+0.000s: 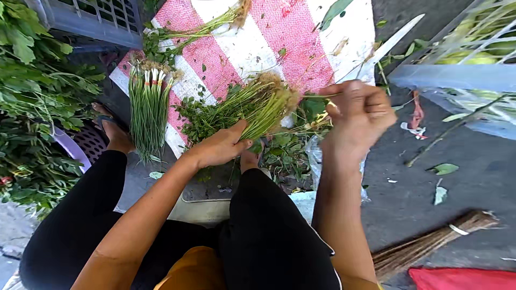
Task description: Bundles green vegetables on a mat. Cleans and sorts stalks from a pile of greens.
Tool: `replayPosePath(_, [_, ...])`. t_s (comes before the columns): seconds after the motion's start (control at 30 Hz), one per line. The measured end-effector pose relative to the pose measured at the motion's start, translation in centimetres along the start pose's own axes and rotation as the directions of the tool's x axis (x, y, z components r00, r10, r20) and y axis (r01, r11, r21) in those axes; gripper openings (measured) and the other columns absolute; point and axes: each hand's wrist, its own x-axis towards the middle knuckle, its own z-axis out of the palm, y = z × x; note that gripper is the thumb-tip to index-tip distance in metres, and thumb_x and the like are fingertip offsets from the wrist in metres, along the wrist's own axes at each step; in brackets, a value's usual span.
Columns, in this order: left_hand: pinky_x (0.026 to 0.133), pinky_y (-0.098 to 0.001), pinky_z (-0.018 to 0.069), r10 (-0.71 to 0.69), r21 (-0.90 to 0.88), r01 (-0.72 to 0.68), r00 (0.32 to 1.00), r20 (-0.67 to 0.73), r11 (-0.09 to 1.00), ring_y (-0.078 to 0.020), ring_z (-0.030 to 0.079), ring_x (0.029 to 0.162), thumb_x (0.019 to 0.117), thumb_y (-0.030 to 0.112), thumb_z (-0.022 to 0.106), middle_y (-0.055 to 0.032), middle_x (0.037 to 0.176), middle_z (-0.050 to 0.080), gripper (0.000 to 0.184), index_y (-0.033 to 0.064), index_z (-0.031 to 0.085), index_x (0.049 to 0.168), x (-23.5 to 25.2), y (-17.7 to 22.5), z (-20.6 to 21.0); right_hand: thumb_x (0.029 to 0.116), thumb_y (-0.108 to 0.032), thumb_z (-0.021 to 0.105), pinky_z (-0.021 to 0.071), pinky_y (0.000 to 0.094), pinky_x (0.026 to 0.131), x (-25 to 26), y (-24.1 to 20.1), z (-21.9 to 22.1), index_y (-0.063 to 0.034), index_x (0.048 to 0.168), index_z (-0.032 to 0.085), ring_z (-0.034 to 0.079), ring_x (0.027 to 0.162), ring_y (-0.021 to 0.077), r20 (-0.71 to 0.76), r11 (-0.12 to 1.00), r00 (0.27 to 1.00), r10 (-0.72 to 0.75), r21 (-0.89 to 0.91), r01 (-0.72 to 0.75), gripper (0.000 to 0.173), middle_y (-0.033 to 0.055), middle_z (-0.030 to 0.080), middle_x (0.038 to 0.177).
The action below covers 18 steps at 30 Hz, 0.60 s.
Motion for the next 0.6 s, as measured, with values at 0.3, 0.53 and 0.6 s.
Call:
replayPosePath(0.3, [0.074, -0.0528, 0.0559, -0.023, 0.302, 0.063, 0.991, -0.133, 0.951, -0.0331, 0.068, 0.083, 0.1082, 0.028, 0.053, -0.0146, 0.089, 0.066, 0.031, 0.0093, 0.050, 0.133, 0.5, 0.8, 0.8, 0.1053, -0.023, 0.058, 0.0540, 0.0273, 0.061, -2.6, 0.0, -0.5, -0.0046, 0.127, 0.057, 0.059, 0.067, 0.0076, 0.282, 0.906, 0.947, -0.153, -0.342, 0.248, 0.029, 0.0032, 0.062, 0.089])
replayPosePath(0.53, [0.068, -0.0500, 0.0544, 0.106, 0.364, -0.001, 0.958, -0.267, 0.932, -0.0310, 0.068, 0.075, 0.1049, 0.026, 0.059, -0.0119, 0.080, 0.066, 0.025, 0.0081, 0.059, 0.122, 0.0, 1.0, 0.6, 0.0992, -0.013, 0.067, 0.0532, 0.0164, 0.064, -3.8, -0.4, 3.6, -0.0069, 0.112, 0.074, 0.064, 0.074, 0.0017, 0.488, 0.957, 0.858, -0.158, -0.136, 0.254, 0.016, 0.0019, 0.071, 0.098])
replayPosePath(0.6, [0.068, -0.0496, 0.0552, 0.110, 0.304, -0.007, 0.940, -0.323, 0.953, -0.0294, 0.068, 0.075, 0.1033, 0.025, 0.061, -0.0114, 0.081, 0.067, 0.027, 0.0071, 0.059, 0.123, -0.1, 0.7, 0.6, 0.1010, -0.017, 0.065, 0.0456, 0.0156, 0.051, -3.0, 0.0, 2.8, -0.0113, 0.111, 0.072, 0.054, 0.059, -0.0006, 0.343, 0.990, 0.937, -0.075, -0.085, 0.110, 0.013, -0.0048, 0.068, 0.089])
